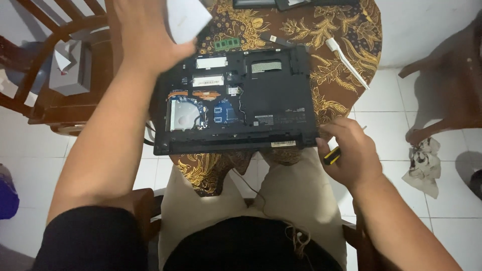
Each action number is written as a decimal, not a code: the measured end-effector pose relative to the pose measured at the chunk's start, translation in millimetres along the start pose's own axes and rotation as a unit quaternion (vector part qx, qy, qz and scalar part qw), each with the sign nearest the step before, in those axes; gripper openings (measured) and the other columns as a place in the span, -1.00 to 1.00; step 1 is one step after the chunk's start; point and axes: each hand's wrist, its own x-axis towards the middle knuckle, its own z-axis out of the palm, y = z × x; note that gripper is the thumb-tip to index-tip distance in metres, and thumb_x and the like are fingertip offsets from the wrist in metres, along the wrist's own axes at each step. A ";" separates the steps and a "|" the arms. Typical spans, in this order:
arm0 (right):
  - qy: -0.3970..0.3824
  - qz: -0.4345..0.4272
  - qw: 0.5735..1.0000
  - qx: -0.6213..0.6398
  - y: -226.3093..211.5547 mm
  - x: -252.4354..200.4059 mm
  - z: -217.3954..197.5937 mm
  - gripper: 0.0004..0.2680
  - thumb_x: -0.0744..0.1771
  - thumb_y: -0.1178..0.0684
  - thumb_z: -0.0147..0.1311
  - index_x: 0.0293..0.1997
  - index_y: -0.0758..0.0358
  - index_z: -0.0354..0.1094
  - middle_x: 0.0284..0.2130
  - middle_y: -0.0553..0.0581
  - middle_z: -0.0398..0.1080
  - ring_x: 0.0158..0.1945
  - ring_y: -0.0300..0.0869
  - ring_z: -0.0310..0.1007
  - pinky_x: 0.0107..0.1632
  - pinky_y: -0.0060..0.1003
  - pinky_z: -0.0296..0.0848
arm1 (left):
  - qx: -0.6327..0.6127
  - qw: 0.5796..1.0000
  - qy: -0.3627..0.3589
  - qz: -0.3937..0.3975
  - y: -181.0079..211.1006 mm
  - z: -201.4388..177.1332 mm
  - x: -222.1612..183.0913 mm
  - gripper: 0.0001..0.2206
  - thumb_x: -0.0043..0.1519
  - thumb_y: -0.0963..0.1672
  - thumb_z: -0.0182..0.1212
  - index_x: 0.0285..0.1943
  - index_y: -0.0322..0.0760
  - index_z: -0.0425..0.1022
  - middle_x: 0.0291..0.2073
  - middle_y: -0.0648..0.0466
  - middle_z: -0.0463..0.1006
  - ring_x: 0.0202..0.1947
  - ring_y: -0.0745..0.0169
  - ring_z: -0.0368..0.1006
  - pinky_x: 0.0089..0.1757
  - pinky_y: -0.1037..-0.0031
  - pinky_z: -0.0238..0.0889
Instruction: Disassembling a laptop by removing screws and cleaning internal components with a brush.
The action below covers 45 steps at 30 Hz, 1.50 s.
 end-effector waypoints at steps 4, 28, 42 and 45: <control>0.023 -0.013 0.999 -0.027 -2.9 -2.5 0.0 -0.74 0.30 0.16 0.16 0.10 0.22 0.35 -0.02 0.12 0.43 0.12 0.05 0.43 -0.13 -0.01 0.50 | -0.049 0.997 -0.059 -0.026 34.3 -8.9 -19.9 0.21 0.14 0.19 0.74 0.65 0.13 -0.39 0.61 -0.11 -0.20 0.61 -0.29 -0.21 0.45 -0.36 -0.14; -0.137 0.062 0.906 0.396 -216.6 100.3 -94.9 -0.27 0.26 0.03 0.25 0.52 0.03 -0.32 0.37 0.27 0.24 0.10 -0.06 0.55 -0.05 -0.23 0.69 | -0.660 0.699 -0.109 -0.252 186.5 -134.2 -62.4 0.04 -0.02 0.07 0.43 0.54 -0.08 -0.31 0.38 -0.24 0.19 0.40 -0.09 0.18 0.09 0.25 0.36; 0.055 -0.063 0.948 0.308 -196.9 74.8 -67.6 -0.63 0.43 0.16 -0.14 0.40 0.59 0.02 0.19 0.49 0.34 0.23 0.13 0.43 0.24 -0.09 0.47 | -0.578 0.772 -0.074 -0.255 169.8 -126.8 -60.1 -0.28 0.17 0.09 0.20 0.51 -0.17 0.10 0.32 -0.04 0.45 0.17 0.09 0.44 0.04 0.37 0.43; 0.116 -0.031 0.936 0.330 -194.6 80.6 -66.8 -0.71 0.44 0.22 -0.18 0.32 0.59 0.15 0.12 0.41 0.37 0.20 0.10 0.42 0.23 -0.09 0.44 | -0.614 0.751 -0.020 -0.245 162.4 -122.6 -65.1 -0.51 0.36 -0.13 0.23 0.47 -0.15 0.21 0.20 0.03 0.51 0.10 0.20 0.48 0.08 0.39 0.50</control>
